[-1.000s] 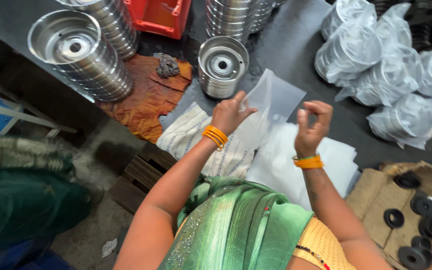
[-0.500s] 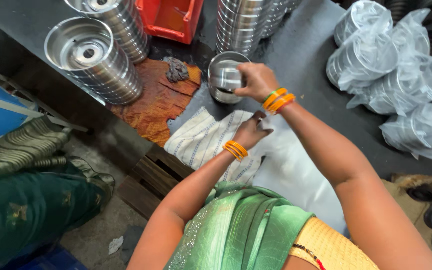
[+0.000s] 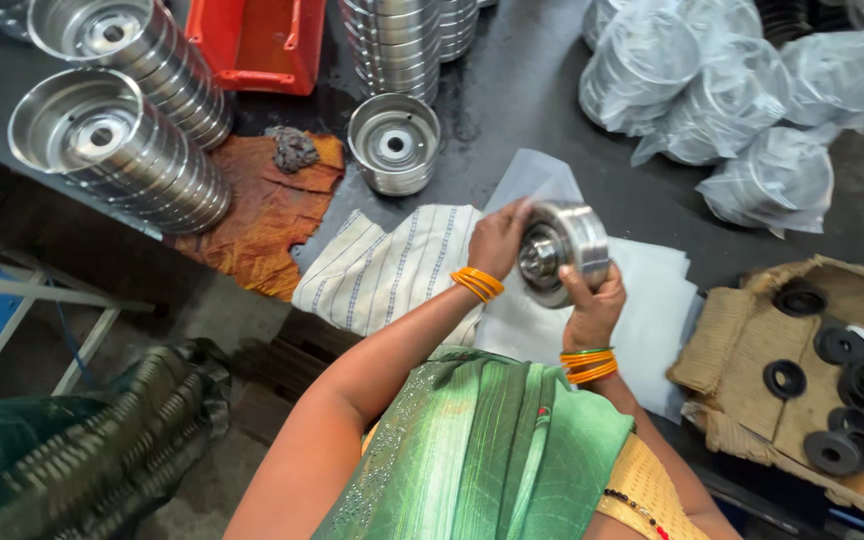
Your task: The person repeatedly picks up a metal cylindrical part, places it into a clear plastic bag, and adds a black rubber gasket. The person then folds the bag closed and sets it aside. This process is repeated for multiple parts throughout the clip.
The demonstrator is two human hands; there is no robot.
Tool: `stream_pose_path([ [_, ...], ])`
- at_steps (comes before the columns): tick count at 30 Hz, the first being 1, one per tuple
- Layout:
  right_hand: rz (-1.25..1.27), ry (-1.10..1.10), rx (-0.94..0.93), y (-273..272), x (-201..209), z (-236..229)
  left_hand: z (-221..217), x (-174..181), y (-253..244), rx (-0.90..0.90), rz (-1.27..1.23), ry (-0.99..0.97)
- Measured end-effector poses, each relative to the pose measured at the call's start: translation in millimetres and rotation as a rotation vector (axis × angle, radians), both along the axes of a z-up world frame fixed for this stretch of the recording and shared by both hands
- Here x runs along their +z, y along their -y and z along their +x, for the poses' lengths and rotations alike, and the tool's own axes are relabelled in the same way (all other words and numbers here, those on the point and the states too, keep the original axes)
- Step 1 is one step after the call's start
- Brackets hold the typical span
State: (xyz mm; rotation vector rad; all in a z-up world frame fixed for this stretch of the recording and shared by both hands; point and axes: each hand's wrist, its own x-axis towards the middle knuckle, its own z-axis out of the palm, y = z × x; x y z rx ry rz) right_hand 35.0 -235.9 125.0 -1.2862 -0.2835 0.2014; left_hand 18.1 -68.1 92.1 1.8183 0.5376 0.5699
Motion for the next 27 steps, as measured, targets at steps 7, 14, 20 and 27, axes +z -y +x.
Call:
stream_pose_path([
  [7,0.565,-0.796,0.003,-0.6,-2.6,1.9,-15.4,80.7,18.6,-0.322,0.798,-0.214],
  [14,0.114,-0.260,0.132,-4.4,-97.1,45.8,-14.6,94.1,55.3,-0.407,0.863,0.197],
  [20,0.462,-0.545,0.348,-16.9,-114.0,69.8,-38.8,88.1,44.6,-0.472,0.834,0.122],
  [27,-1.502,0.857,0.746,-23.3,40.3,77.8,61.9,77.2,-40.8,0.022,0.210,0.183],
])
